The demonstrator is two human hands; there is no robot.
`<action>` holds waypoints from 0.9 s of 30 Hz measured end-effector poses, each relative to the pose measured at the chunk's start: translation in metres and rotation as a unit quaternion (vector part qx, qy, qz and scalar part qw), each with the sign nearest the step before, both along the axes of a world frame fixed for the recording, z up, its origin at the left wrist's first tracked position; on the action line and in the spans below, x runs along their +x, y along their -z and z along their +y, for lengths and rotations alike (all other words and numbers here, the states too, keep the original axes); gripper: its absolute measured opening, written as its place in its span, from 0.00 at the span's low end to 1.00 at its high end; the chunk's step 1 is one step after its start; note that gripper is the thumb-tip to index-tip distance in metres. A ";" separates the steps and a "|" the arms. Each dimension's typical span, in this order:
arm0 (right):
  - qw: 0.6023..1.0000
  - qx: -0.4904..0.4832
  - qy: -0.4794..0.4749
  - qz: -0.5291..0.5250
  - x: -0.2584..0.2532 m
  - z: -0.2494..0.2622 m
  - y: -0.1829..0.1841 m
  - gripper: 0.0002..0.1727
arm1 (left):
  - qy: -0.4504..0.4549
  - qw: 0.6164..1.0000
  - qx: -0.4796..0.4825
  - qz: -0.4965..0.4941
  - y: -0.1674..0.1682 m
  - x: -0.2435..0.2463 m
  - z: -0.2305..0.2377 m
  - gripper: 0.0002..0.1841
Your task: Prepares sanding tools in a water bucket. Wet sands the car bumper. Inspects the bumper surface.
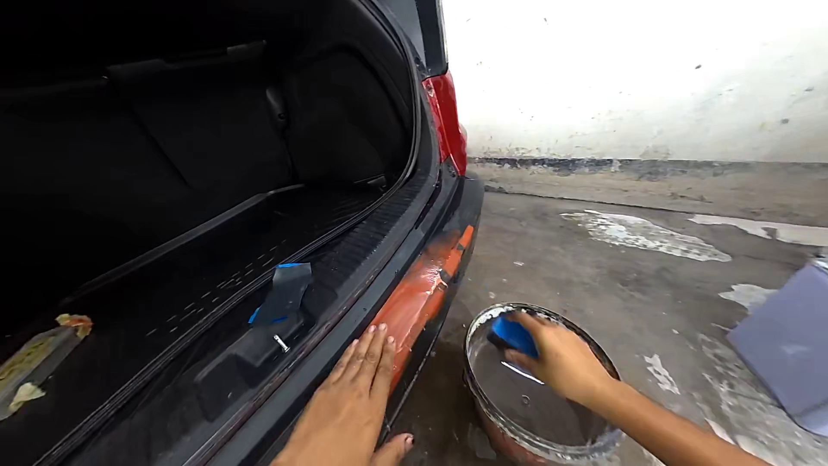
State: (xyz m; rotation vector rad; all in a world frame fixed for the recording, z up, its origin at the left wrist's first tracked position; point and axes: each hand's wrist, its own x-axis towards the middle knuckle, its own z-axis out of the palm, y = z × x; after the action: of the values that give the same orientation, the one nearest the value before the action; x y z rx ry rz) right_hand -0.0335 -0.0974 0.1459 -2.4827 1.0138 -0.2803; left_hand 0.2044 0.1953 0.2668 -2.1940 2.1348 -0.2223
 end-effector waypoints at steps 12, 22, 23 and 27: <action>0.903 0.117 -0.109 0.398 0.027 -0.056 0.209 0.37 | -0.107 0.992 0.071 0.008 -0.005 -0.022 -0.194 0.53; 0.934 0.030 -0.284 0.213 0.029 -0.072 -0.016 0.24 | -0.109 0.988 0.054 0.100 -0.010 -0.026 -0.082 0.50; 0.934 0.014 -0.302 0.192 0.035 -0.061 -0.070 0.22 | -0.110 0.987 0.055 0.106 -0.011 -0.027 -0.069 0.51; 0.923 -0.067 -0.349 0.148 0.066 -0.010 -0.228 0.17 | -0.099 0.986 0.059 0.119 -0.013 -0.025 -0.046 0.55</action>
State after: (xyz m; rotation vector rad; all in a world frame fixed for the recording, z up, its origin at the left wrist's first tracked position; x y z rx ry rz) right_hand 0.0321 -0.1077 0.3734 -2.8750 0.1477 0.2692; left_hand 0.1793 0.1495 0.2801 -2.4460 1.9539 0.1827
